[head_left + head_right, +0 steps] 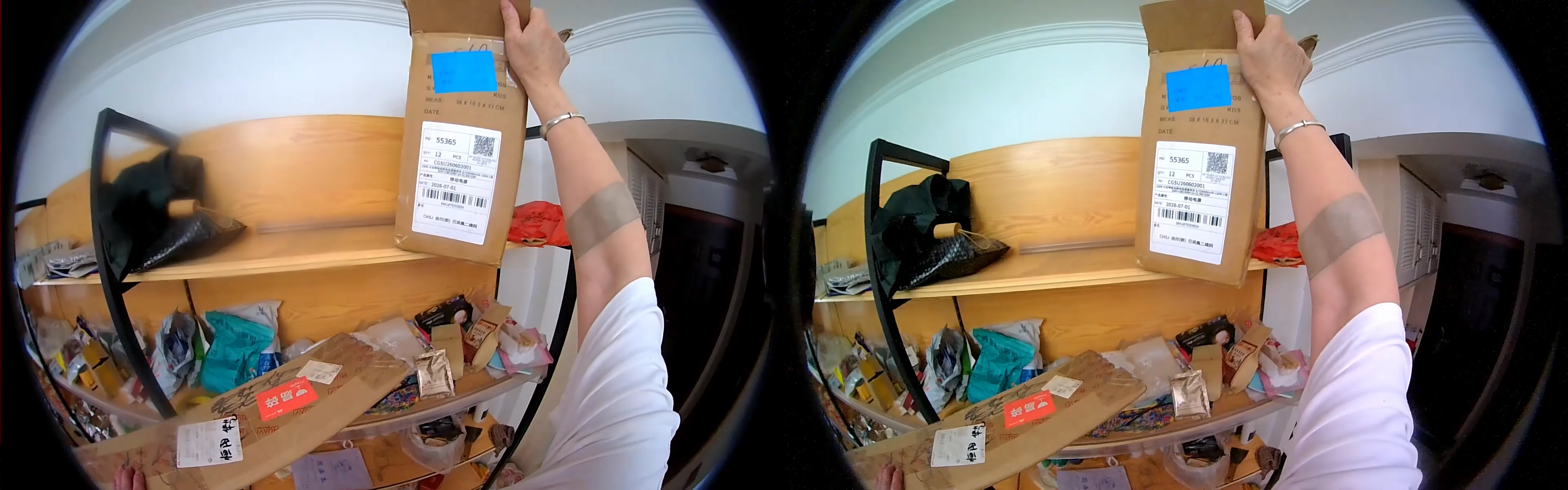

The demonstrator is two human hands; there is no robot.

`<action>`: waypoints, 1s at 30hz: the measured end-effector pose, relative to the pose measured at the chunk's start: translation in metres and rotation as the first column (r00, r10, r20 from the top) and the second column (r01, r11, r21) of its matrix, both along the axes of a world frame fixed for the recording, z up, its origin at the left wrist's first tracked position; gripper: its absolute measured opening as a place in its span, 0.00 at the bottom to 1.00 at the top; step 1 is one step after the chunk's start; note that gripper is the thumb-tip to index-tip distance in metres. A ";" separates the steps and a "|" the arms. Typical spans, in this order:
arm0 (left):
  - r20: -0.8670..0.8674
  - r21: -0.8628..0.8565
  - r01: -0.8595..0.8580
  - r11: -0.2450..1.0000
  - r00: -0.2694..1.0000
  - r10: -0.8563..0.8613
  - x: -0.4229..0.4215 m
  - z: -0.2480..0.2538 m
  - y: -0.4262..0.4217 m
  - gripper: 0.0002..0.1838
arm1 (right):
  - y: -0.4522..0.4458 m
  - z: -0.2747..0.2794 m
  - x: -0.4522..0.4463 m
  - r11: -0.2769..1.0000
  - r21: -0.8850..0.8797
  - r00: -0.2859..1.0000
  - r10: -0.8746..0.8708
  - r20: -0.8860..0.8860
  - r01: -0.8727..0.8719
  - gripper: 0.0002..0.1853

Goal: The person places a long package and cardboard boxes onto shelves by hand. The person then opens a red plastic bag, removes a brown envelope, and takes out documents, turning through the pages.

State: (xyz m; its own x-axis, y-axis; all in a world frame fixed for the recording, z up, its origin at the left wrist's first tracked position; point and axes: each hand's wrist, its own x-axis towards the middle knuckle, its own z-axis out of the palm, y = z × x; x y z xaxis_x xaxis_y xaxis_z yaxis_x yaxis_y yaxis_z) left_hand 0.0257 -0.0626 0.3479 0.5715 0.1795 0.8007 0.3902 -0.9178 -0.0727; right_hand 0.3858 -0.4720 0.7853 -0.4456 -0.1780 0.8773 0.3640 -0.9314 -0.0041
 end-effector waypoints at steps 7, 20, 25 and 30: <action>-0.010 0.028 0.027 0.999 1.000 -0.027 -0.001 0.003 0.001 0.31 | 0.001 -0.002 -0.005 1.000 0.000 1.000 0.027 0.004 -0.027 0.28; -0.047 -0.037 0.013 0.999 0.999 -0.015 0.003 -0.001 0.013 0.31 | 0.002 -0.004 -0.017 0.998 -0.012 0.997 0.062 0.034 -0.062 0.28; -0.029 -0.013 0.047 0.999 0.998 -0.048 0.004 0.001 0.014 0.33 | 0.000 -0.003 -0.016 0.998 -0.005 0.997 0.057 0.054 -0.057 0.27; -0.005 0.013 0.057 0.998 0.998 -0.057 0.006 0.002 0.014 0.33 | 0.000 -0.006 -0.019 0.998 -0.040 0.997 0.052 0.051 -0.050 0.29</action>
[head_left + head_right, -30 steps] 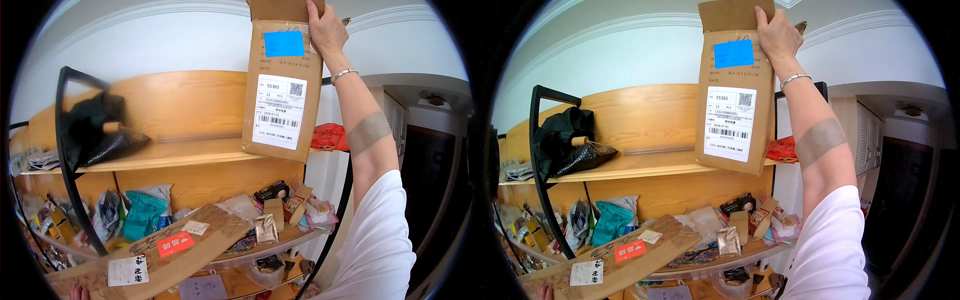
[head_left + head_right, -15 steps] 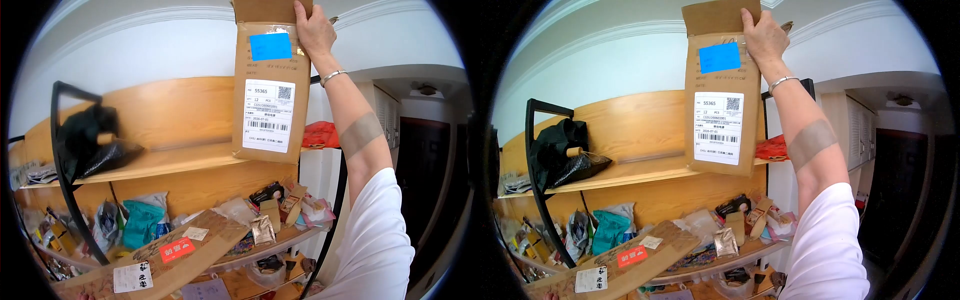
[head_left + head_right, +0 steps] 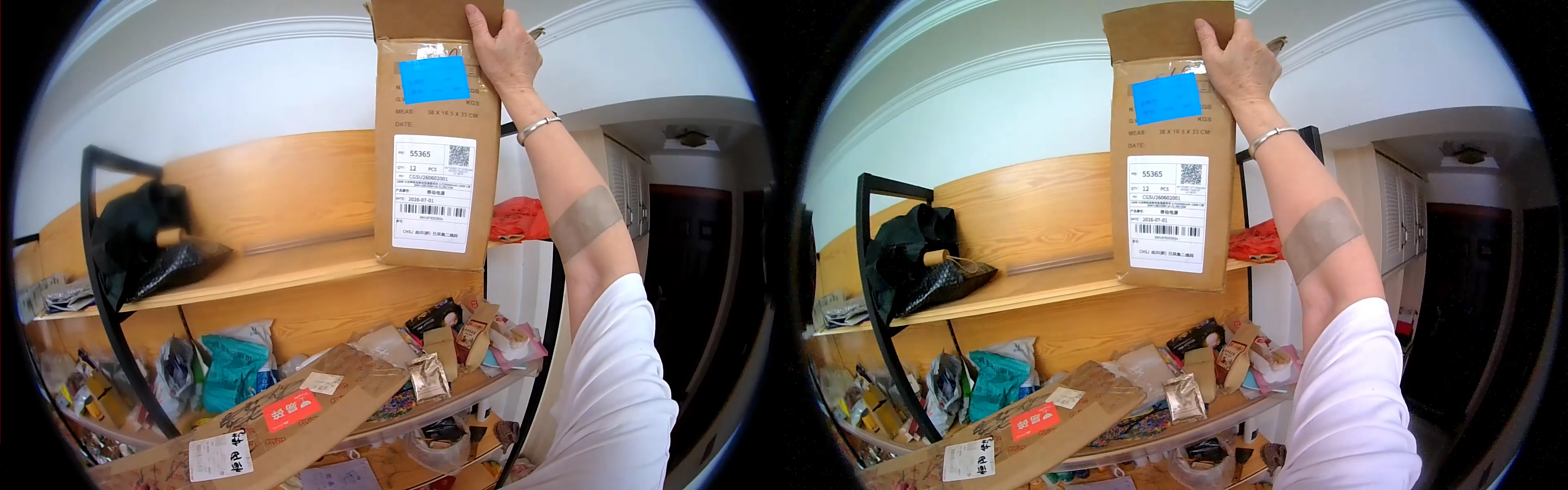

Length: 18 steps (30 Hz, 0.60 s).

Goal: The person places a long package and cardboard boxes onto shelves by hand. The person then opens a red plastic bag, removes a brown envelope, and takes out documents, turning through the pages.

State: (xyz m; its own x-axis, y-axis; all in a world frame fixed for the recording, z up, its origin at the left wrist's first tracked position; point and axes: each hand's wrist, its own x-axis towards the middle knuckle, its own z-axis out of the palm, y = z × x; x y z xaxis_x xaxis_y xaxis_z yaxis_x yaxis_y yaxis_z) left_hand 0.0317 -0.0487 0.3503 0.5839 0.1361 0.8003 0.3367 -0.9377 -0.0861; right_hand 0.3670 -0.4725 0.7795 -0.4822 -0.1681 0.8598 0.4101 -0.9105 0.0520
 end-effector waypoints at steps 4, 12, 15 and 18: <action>0.007 0.002 -0.008 1.000 1.000 0.008 0.000 -0.001 0.000 0.33 | -0.002 -0.001 0.001 1.000 -0.003 1.000 -0.011 0.015 0.011 0.30; 0.014 0.020 0.008 1.000 1.000 -0.008 0.002 0.000 0.000 0.32 | -0.003 -0.003 -0.004 0.999 -0.013 0.999 -0.045 -0.002 0.045 0.32; 0.021 0.010 0.007 1.000 1.000 -0.007 0.001 0.000 0.000 0.32 | -0.004 -0.004 -0.004 0.999 -0.015 0.999 -0.032 0.005 0.032 0.33; 0.018 0.004 0.007 1.000 1.000 -0.007 0.000 0.000 0.000 0.32 | -0.006 0.000 -0.001 0.999 -0.010 0.999 -0.044 -0.029 0.044 0.33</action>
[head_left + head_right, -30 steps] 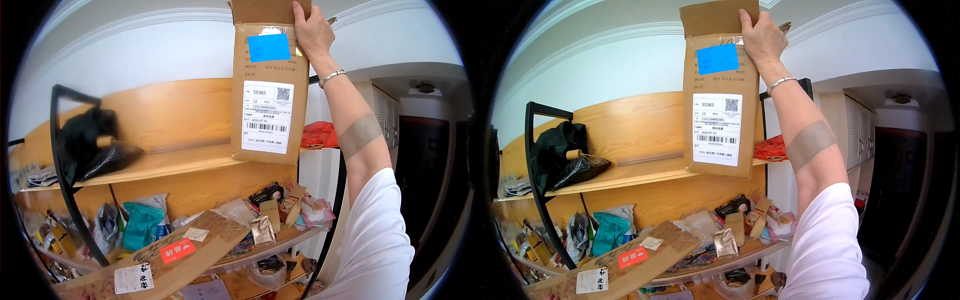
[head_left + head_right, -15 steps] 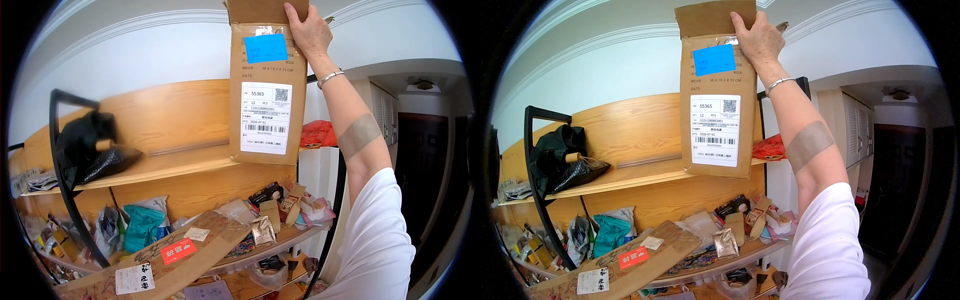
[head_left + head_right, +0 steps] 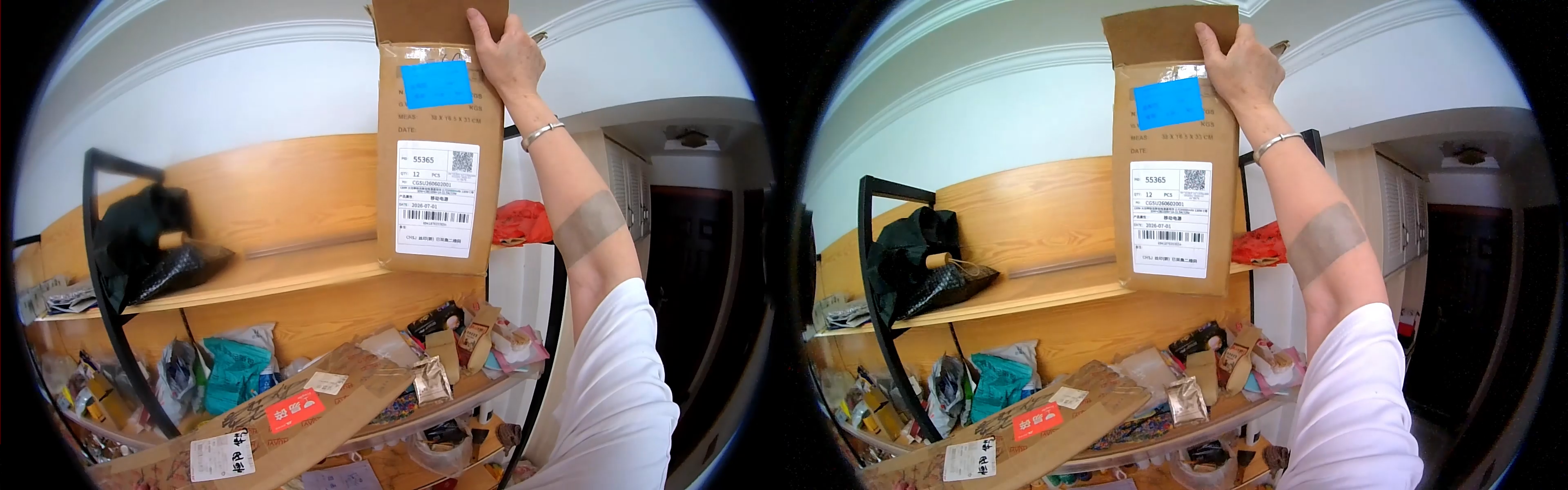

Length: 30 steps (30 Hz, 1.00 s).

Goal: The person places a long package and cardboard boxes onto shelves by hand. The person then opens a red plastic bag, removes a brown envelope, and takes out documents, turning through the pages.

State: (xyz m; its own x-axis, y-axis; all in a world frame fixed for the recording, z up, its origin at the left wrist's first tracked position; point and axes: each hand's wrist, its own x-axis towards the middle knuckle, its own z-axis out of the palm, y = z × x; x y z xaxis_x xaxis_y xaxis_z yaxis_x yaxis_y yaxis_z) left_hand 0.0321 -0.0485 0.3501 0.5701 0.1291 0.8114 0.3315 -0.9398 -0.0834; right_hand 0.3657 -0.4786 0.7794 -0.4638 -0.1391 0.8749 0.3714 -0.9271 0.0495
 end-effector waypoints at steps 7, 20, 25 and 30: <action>0.010 0.009 -0.002 1.000 1.000 0.002 -0.002 -0.002 0.003 0.34 | -0.001 -0.001 -0.003 1.000 0.014 0.999 0.027 -0.032 -0.027 0.34; 0.006 -0.033 0.058 0.998 0.998 -0.058 -0.019 0.046 -0.009 0.31 | -0.077 -0.006 -0.020 0.939 -0.099 0.913 0.344 0.218 -0.330 0.26; 0.014 -0.028 -0.058 0.998 0.998 0.058 -0.015 0.061 -0.015 0.26 | -0.112 -0.010 -0.041 0.941 -0.054 0.920 0.339 0.196 -0.335 0.25; 0.022 0.029 0.046 0.999 0.999 -0.047 0.012 0.066 -0.022 0.26 | -0.160 0.000 -0.058 0.979 -0.119 0.928 0.197 0.316 -0.168 0.34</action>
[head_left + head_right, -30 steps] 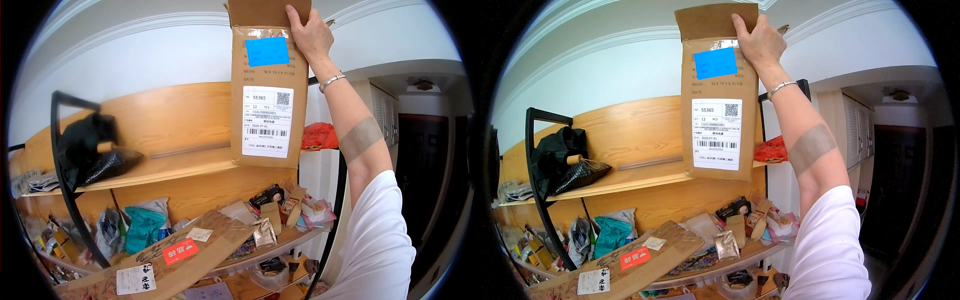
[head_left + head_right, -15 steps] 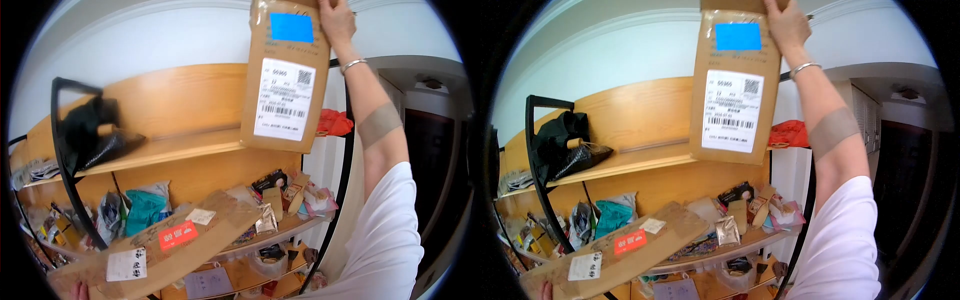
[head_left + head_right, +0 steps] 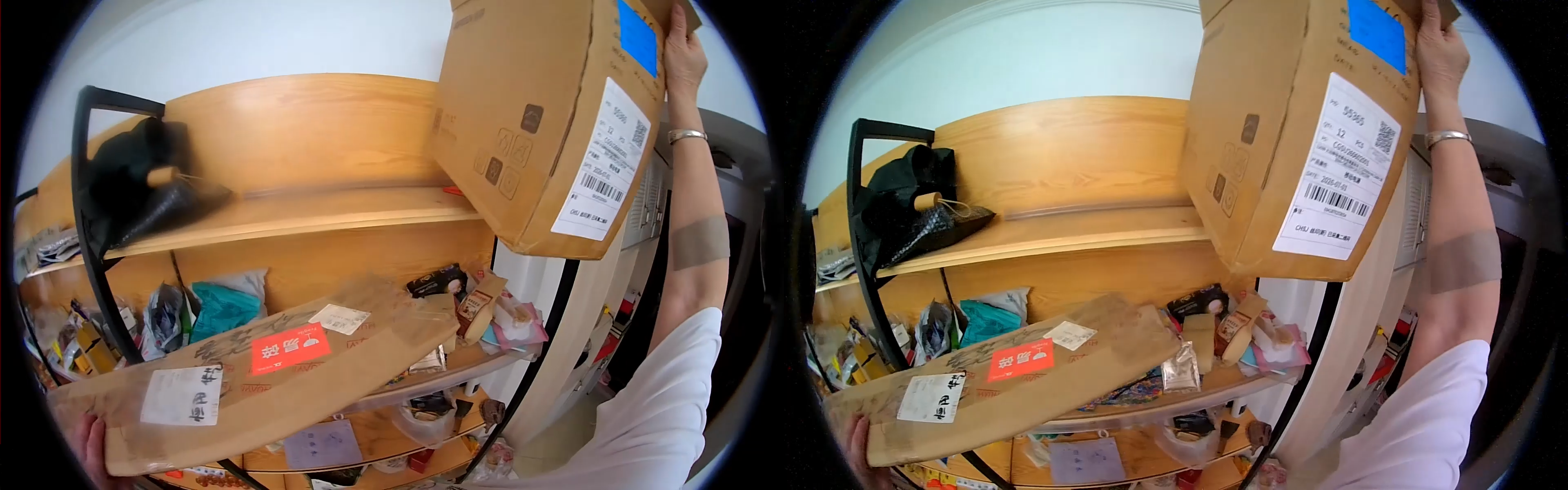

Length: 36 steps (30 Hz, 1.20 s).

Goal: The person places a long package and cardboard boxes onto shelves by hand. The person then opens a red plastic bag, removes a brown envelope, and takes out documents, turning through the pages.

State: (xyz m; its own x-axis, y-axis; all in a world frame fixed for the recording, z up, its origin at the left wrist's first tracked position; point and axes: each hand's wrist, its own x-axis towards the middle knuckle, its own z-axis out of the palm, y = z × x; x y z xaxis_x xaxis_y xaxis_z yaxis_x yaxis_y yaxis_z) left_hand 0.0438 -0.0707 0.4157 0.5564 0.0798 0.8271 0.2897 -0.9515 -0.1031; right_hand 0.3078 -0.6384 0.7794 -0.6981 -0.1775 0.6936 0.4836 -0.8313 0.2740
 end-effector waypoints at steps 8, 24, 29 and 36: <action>-0.060 0.061 0.064 0.996 0.996 -0.060 0.022 -0.003 0.009 0.28 | -0.111 0.010 -0.044 0.955 0.222 0.980 -0.190 -0.063 0.199 0.29; -0.053 0.218 0.247 0.944 0.969 -0.242 0.094 -0.004 0.017 0.32 | -0.250 -0.078 -0.207 0.683 0.317 0.751 -0.570 -0.332 0.658 0.21; -0.075 0.223 0.349 0.910 0.937 -0.341 0.117 -0.005 0.014 0.34 | -0.254 -0.108 -0.258 0.799 0.299 0.848 -0.447 -0.285 0.522 0.20; -0.104 0.196 0.293 0.936 0.955 -0.277 0.127 -0.015 0.017 0.35 | -0.246 -0.217 -0.264 0.908 0.168 0.876 -0.300 -0.378 0.384 0.19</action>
